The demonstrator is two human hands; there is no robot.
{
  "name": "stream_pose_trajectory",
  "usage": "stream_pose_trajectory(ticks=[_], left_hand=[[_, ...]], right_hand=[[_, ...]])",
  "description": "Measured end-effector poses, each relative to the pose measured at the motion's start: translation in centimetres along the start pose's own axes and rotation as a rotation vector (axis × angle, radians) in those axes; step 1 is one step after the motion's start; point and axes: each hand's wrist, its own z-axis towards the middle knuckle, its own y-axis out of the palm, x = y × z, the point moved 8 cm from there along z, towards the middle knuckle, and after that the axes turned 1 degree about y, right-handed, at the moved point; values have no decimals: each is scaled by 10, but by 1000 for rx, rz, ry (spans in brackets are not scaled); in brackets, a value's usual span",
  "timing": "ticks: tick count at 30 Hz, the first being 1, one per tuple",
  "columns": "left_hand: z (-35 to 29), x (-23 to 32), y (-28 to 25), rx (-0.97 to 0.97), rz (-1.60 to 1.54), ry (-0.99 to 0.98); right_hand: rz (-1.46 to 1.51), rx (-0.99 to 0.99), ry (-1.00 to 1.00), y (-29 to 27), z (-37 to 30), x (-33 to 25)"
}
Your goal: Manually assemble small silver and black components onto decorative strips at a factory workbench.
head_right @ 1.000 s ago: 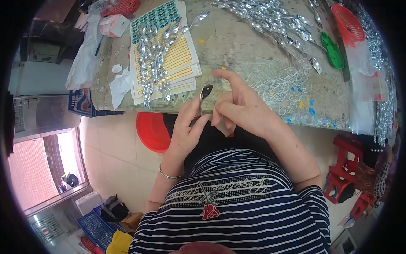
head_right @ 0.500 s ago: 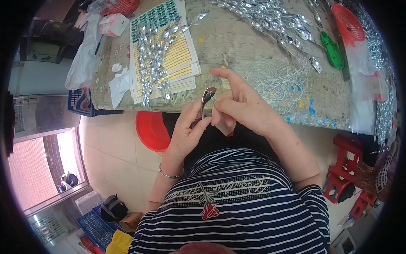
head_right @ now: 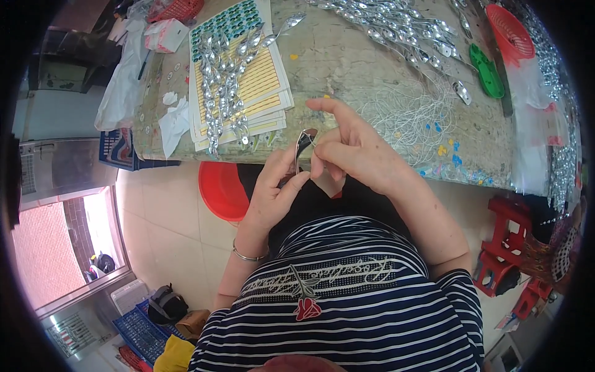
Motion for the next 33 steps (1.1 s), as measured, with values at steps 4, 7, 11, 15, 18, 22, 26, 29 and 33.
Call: stream_pose_trajectory(ticks=[4, 7, 11, 15, 18, 22, 26, 29, 33], left_hand=[[1, 4, 0, 6, 9, -16], [3, 8, 1, -18, 21, -25], [0, 5, 3, -50, 7, -13], [1, 5, 1, -27, -123, -35], [3, 9, 0, -57, -76, -15], [2, 12, 3, -48, -39, -30], [3, 16, 6, -92, -23, -42], [3, 19, 6, -109, 6, -32], [2, 20, 3, -89, 13, -34]], right_hand=[[-5, 4, 9, -2, 1, 2], [-1, 13, 8, -3, 2, 2], [-10, 21, 0, -3, 2, 4], [-35, 15, -8, -2, 0, 5], [-45, 12, -17, -1, 0, 7], [-63, 5, -11, 2, -2, 7], [-101, 4, -21, 4, -4, 7], [-111, -6, -37, 5, -5, 8], [-233, 24, -150, -5, -7, 10]])
